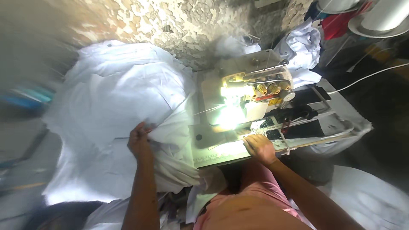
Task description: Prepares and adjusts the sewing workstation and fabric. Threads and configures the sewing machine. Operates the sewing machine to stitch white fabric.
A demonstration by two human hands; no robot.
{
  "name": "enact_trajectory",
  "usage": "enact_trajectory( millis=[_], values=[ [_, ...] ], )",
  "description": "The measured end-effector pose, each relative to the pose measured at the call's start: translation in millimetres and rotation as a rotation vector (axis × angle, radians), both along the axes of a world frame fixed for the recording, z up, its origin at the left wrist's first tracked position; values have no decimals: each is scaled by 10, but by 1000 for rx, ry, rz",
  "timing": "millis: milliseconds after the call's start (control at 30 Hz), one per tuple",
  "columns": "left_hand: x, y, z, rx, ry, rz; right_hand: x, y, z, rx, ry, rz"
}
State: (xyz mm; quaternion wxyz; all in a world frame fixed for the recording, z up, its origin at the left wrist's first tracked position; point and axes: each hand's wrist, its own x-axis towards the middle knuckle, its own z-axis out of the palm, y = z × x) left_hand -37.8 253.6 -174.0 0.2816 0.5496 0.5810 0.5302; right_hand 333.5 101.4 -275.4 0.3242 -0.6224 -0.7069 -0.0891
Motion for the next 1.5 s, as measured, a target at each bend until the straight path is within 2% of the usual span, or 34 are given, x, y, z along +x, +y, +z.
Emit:
enact_trajectory(
  millis=[267,400,467,533,633,700,833,967,1267,1400,1500],
  values=[
    [-95,-260,-242,-84,-211,130,4,-3,-11,-7,1,0],
    [-70,-247,-196,-175,-260,155,1,-7,-4,-21,4,-5],
    [-61,-267,-93,-243,-155,109,-2,-13,12,-33,9,-2],
    [-4,-333,63,-235,35,67,-7,-14,6,-28,1,-4],
    [169,-470,269,34,445,-71,-3,-9,-4,-6,-6,-4],
    [439,-527,398,202,588,-182,-2,-16,-13,-1,-9,-4],
    [1114,-397,484,244,633,-422,-3,-11,-18,9,-5,-3],
    [1574,-110,381,283,756,-489,2,-5,-25,18,-4,-11],
    [1812,282,409,279,921,-499,-19,-2,-45,27,8,0],
    [1797,425,540,154,1060,-555,39,-52,84,43,247,33],
    [1807,446,611,-111,1137,-535,338,-187,361,-24,324,-250]
  ],
)
